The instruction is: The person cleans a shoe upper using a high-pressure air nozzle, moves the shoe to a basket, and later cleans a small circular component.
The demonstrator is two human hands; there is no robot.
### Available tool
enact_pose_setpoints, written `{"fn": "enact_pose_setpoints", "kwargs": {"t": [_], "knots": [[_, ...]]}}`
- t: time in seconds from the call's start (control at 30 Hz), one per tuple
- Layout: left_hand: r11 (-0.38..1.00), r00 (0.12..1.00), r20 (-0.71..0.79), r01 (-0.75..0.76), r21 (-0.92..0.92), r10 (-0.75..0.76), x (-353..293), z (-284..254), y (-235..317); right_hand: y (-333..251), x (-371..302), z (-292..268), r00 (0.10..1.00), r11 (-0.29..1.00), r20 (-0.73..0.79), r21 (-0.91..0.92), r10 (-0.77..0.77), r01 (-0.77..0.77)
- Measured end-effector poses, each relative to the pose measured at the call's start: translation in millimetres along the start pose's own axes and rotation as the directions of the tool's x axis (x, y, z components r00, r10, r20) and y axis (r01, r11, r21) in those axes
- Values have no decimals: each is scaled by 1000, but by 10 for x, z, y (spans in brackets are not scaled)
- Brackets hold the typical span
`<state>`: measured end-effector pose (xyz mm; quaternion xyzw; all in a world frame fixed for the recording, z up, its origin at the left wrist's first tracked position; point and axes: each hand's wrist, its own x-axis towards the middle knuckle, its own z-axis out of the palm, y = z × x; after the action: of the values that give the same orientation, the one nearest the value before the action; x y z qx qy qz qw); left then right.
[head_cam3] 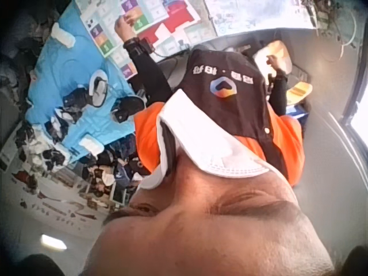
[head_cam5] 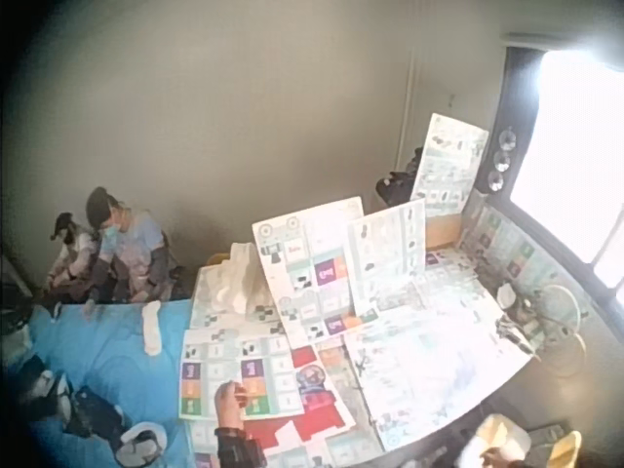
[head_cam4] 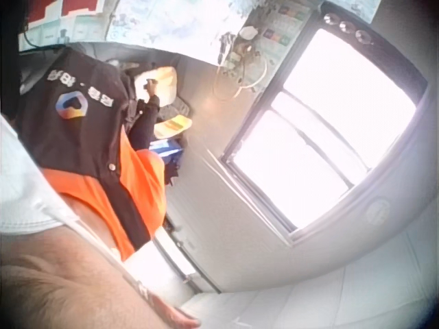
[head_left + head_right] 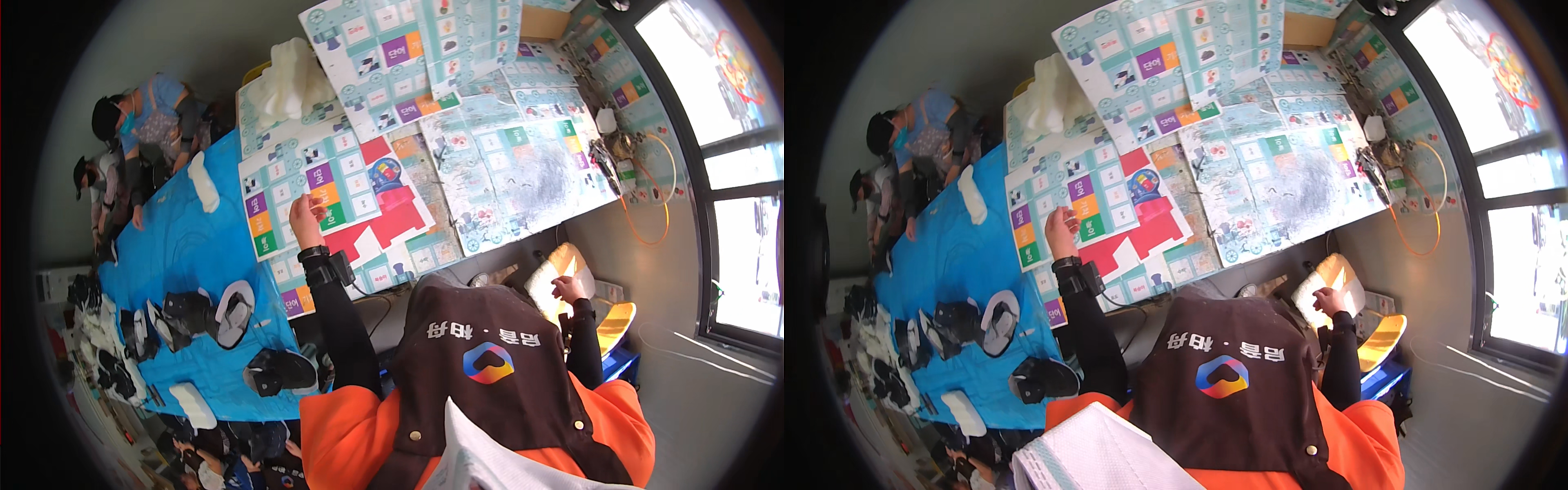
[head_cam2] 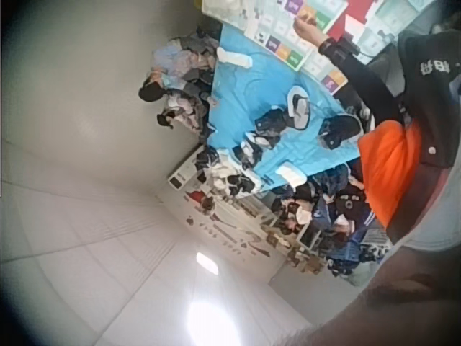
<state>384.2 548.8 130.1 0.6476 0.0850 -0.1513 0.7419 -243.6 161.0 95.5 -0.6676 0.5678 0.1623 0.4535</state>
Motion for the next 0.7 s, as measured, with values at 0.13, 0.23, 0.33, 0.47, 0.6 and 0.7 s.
{"fn": "enact_pose_setpoints", "kwargs": {"t": [0.13,0.23,0.33,0.47,0.6,0.7], "knots": [[998,999,32,1,59,-3,-19,132,63,40,-8,2,1000,1000,4,25,-4,4],[999,997,70,10,34,-13,24,300,48,120,-90,7,1000,999,-24,37,1,0],[999,988,154,-3,37,-3,71,566,-29,319,-159,45,997,998,-70,58,21,-17],[990,973,219,50,133,-78,-84,607,-171,822,28,243,998,999,-60,27,-27,29],[956,819,516,123,268,-250,-389,964,-511,1223,-223,506,976,959,-70,214,206,-187],[902,624,667,162,400,-407,-569,1339,-840,1846,-427,752,983,944,-101,-308,-156,118]]}}
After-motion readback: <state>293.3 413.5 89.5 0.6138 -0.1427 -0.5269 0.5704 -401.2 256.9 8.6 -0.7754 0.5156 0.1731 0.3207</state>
